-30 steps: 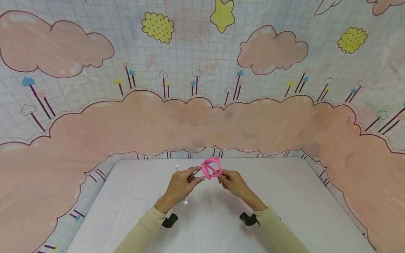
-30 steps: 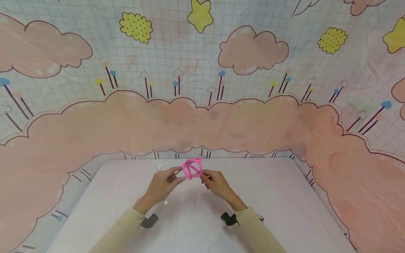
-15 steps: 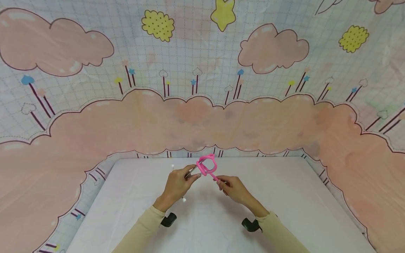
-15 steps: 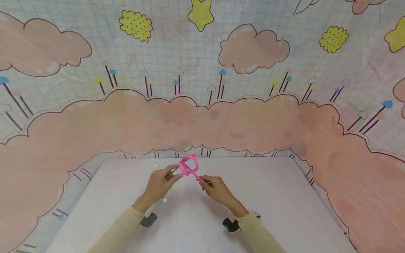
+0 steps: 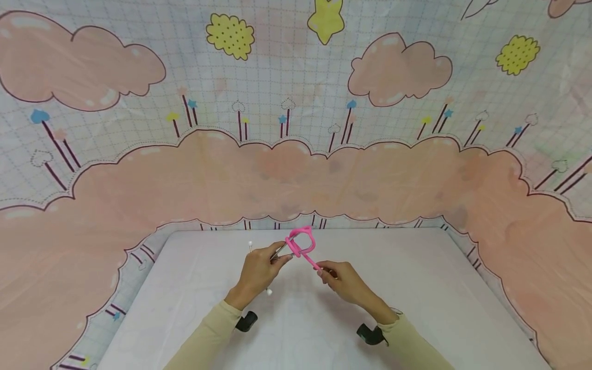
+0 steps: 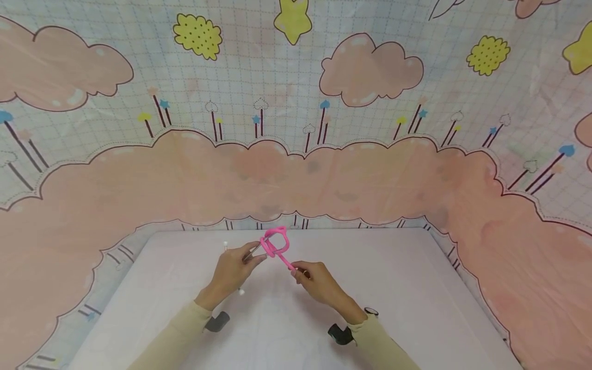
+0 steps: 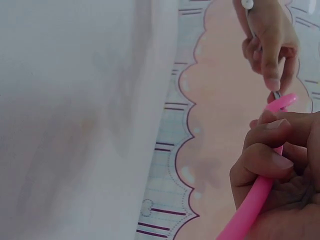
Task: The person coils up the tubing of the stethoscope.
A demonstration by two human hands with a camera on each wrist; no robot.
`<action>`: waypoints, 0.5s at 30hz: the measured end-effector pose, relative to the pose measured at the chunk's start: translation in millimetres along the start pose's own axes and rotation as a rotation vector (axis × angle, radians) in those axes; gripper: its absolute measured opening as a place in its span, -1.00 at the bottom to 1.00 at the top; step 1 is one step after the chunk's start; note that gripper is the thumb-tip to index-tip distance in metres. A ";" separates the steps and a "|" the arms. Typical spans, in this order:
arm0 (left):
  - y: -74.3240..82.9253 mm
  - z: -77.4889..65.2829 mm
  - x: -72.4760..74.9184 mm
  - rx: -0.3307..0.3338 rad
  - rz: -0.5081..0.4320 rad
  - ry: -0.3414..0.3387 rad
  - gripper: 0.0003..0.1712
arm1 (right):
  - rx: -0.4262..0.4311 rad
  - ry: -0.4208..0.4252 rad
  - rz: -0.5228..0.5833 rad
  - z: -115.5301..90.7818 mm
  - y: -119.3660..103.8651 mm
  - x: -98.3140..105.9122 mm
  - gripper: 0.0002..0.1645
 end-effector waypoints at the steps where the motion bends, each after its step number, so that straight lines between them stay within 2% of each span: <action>1: 0.1 -0.1 0.2 0.001 0.005 0.003 -0.59 | 0.002 -0.003 0.001 -0.7 -0.5 0.1 -0.70; 6: -3.4 -1.2 0.0 0.018 0.027 0.016 -0.57 | 0.009 -0.012 0.009 -5.2 -1.7 1.5 -0.76; 15: -13.2 -5.5 -5.1 0.087 0.083 -0.041 -0.56 | 0.018 0.011 -0.035 -10.9 -2.4 6.9 -0.78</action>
Point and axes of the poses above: each hand's wrist, its own z-axis towards the middle knuckle, its own x-axis out of the back of the hand, y = z × x, the point moved 8 cm from there along z, towards the middle knuckle, and after that the axes turned 2 degrees about -z, right-handed, at the moved point
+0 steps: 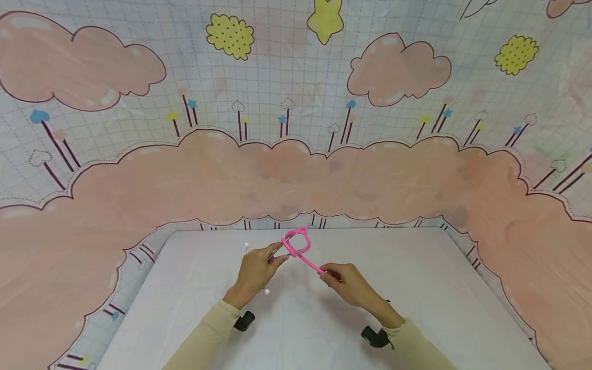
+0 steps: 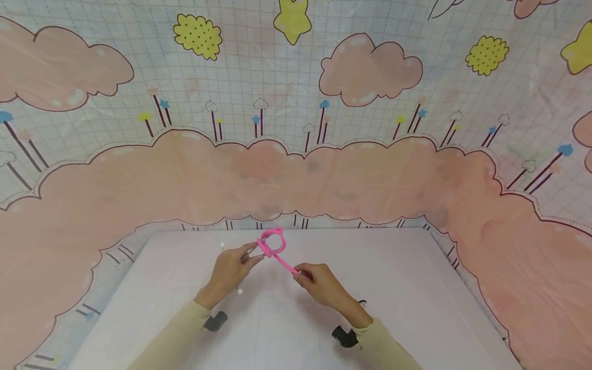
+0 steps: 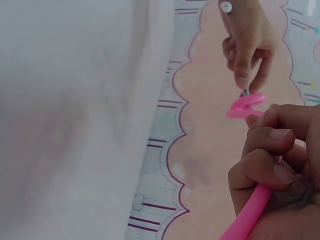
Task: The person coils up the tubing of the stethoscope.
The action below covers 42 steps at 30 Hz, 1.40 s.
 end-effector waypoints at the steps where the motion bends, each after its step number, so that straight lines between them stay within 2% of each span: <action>1: -0.3 -0.5 -0.6 0.001 0.001 -0.005 -0.56 | 0.002 0.001 0.001 -0.5 -0.9 0.6 -0.77; 7: 0.5 -0.4 -4.0 0.008 0.004 -0.015 -0.56 | 0.020 0.011 -0.003 -2.8 -9.5 3.3 -0.77; 15: -1.9 -4.8 -11.7 0.049 0.012 -0.076 -0.53 | 0.085 0.015 -0.024 -5.2 -18.5 4.5 -0.78; 24: -2.5 -3.3 -12.5 0.045 -0.002 -0.065 -0.53 | 0.100 -0.043 -0.036 -7.1 -21.7 8.2 -0.73; 33: -2.7 -6.8 -18.3 0.075 -0.005 -0.114 -0.51 | 0.133 -0.046 -0.045 -10.8 -25.3 13.9 -0.73; 37: -1.2 -5.7 -18.1 0.061 -0.007 -0.101 -0.51 | 0.168 -0.031 -0.068 -10.3 -28.0 16.7 -0.72; 42: 7.8 -6.0 -18.0 0.031 -0.008 -0.129 -0.51 | 0.220 -0.023 -0.121 -8.5 -34.9 22.8 -0.75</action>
Point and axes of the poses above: each hand's wrist, its own z-axis towards the middle knuckle, its own x-axis out of the back of the hand, y = z × x, the point moved 8 cm from there along z, towards the middle knuckle, and after that the axes turned 2 degrees about -z, right-handed, at the moved point
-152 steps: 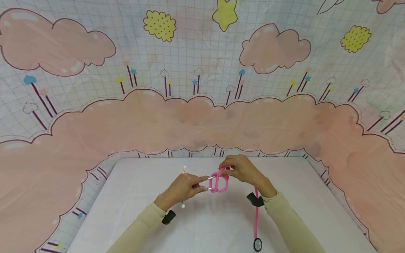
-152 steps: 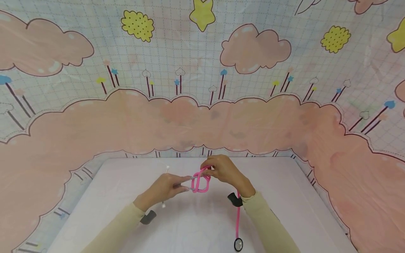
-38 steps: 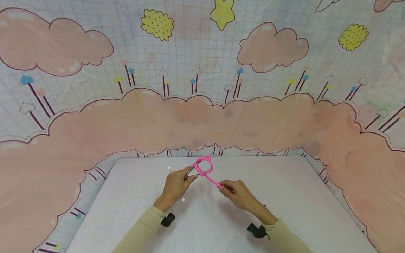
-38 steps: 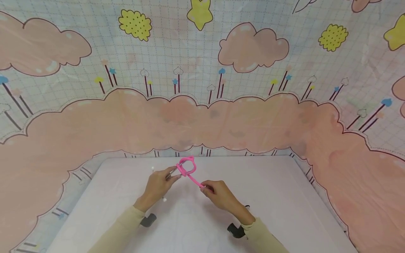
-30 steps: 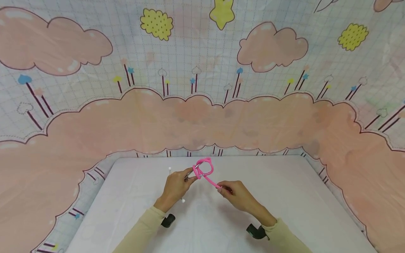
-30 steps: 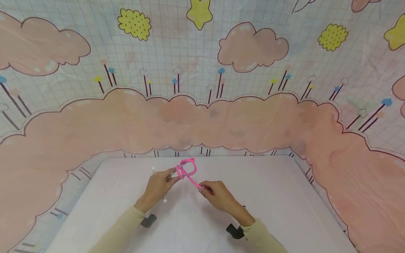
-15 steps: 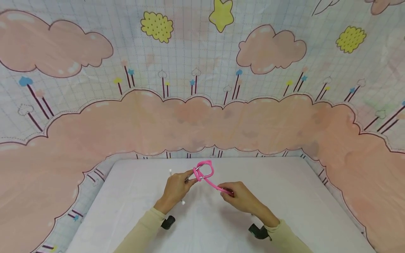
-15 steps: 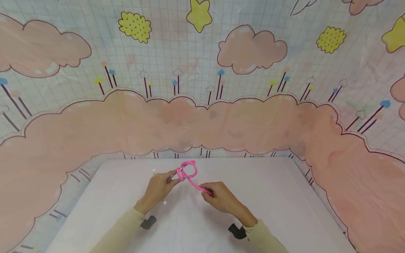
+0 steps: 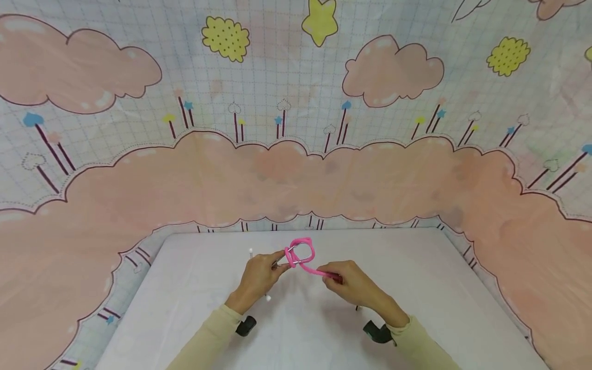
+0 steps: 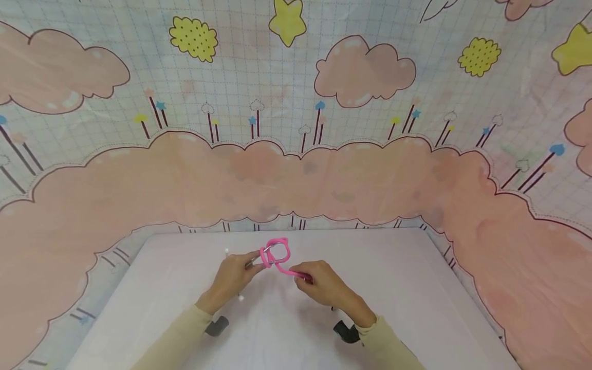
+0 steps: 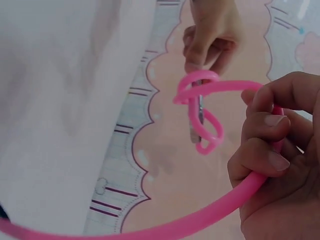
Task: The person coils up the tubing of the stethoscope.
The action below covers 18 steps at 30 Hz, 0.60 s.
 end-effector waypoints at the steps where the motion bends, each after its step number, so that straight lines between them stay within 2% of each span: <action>1: 2.6 -1.1 -0.2 -0.011 0.004 -0.011 -0.51 | 0.013 -0.004 -0.008 0.7 -2.2 1.2 -0.75; 5: 10.9 -3.0 -3.7 -0.054 0.017 -0.052 -0.54 | 0.076 -0.013 -0.052 5.2 -11.5 7.2 -0.74; 10: 15.4 -1.9 -6.9 -0.085 0.034 -0.088 -0.54 | 0.151 0.019 -0.120 9.6 -18.6 16.2 -0.75; 18: 21.0 -7.0 -8.4 -0.129 -0.025 -0.142 -0.47 | 0.144 0.038 -0.146 14.9 -18.5 22.4 -0.70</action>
Point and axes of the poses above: each hand's wrist, its own z-axis towards the middle knuckle, its own x-axis out of the back of the hand, y = z × x, the point moved 8 cm from there along z, towards the middle knuckle, and after that the axes turned 2 degrees about -z, right-handed, at the moved point
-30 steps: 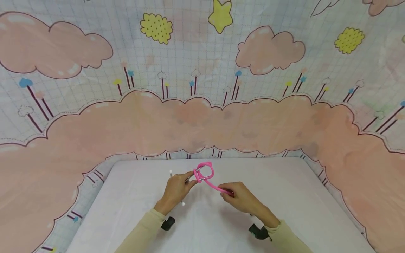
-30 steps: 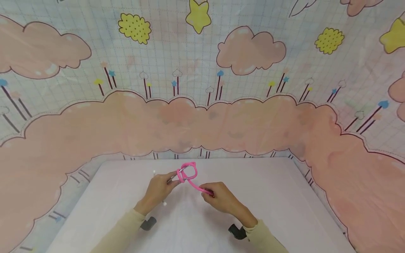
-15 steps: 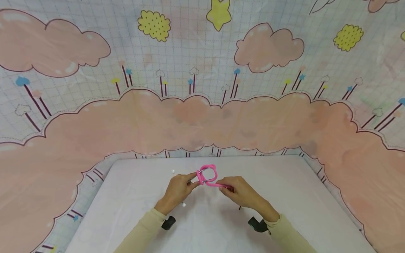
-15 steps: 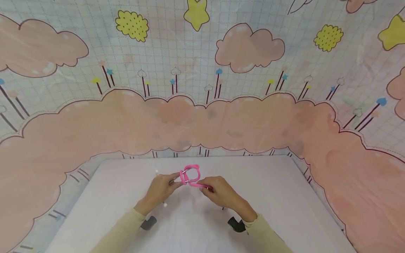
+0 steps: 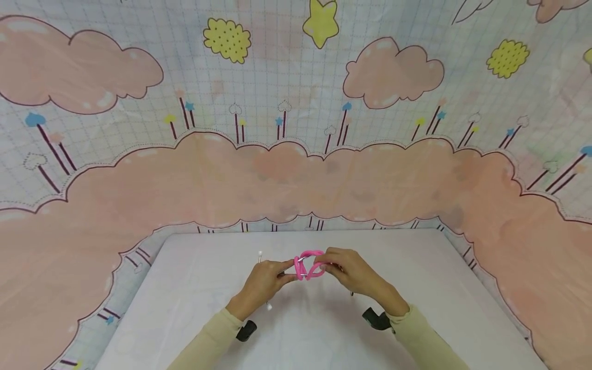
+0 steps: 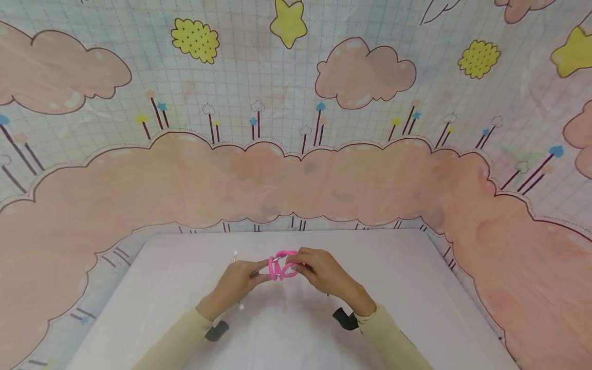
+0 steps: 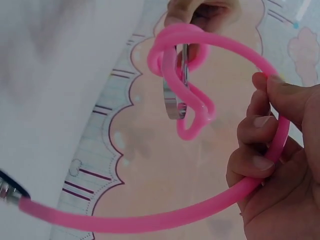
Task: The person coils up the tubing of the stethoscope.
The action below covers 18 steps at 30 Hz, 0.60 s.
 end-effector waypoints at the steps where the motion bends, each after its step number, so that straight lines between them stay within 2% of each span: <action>1: 0.9 -0.4 -0.1 -0.010 -0.011 0.000 -0.46 | 0.004 0.006 -0.003 0.9 -0.1 0.8 -0.69; 5: 5.3 0.0 1.2 -0.046 -0.057 0.005 -0.46 | 0.033 0.027 -0.008 5.1 -0.6 4.4 -0.70; 14: 12.8 -0.7 1.4 -0.053 -0.083 -0.057 -0.46 | 0.006 0.025 0.008 14.8 6.4 6.2 -0.75; 18: 18.5 -2.9 1.2 -0.097 -0.110 -0.068 -0.47 | 0.013 0.017 0.039 17.0 9.6 4.3 -0.76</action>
Point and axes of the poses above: each hand's wrist, its own z-axis towards the middle knuckle, its own x-axis out of the back of the hand, y = z × x, the point moved 8 cm from there along z, towards the middle knuckle, and after that the axes turned 2 degrees about -z, right-handed, at the moved point
